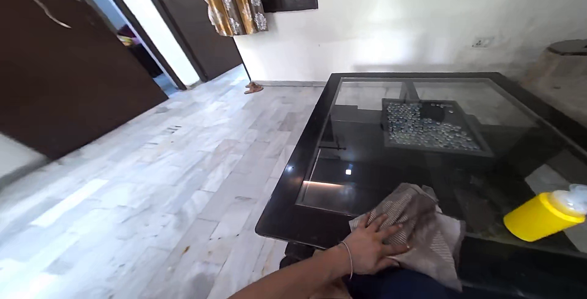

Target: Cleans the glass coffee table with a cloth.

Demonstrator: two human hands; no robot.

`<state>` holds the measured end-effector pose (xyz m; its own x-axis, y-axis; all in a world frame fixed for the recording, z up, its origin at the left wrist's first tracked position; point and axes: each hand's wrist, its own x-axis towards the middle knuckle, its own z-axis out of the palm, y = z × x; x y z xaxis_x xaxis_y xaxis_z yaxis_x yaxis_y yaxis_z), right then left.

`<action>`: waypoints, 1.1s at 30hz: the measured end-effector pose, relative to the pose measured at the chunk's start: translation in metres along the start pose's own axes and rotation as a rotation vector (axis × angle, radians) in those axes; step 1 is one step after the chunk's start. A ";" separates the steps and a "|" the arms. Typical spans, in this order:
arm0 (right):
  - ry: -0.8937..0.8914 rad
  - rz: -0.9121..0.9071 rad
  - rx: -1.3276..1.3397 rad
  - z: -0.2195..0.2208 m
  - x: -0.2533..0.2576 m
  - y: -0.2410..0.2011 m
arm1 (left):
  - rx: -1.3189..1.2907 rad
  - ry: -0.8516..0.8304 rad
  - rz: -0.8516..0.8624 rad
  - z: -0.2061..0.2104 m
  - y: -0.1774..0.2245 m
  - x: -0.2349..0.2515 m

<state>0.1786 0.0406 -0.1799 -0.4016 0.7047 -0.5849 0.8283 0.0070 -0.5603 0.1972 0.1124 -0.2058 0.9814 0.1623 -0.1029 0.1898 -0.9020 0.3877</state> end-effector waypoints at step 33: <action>0.072 -0.189 -0.170 0.026 -0.037 -0.082 | -0.063 0.278 -1.235 -0.036 -0.077 -0.080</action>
<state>0.1157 -0.0044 -0.1279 -0.5314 0.7282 -0.4328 0.7976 0.2582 -0.5451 0.1052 0.1836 -0.1942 0.1221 0.9645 -0.2343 0.9740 -0.0712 0.2149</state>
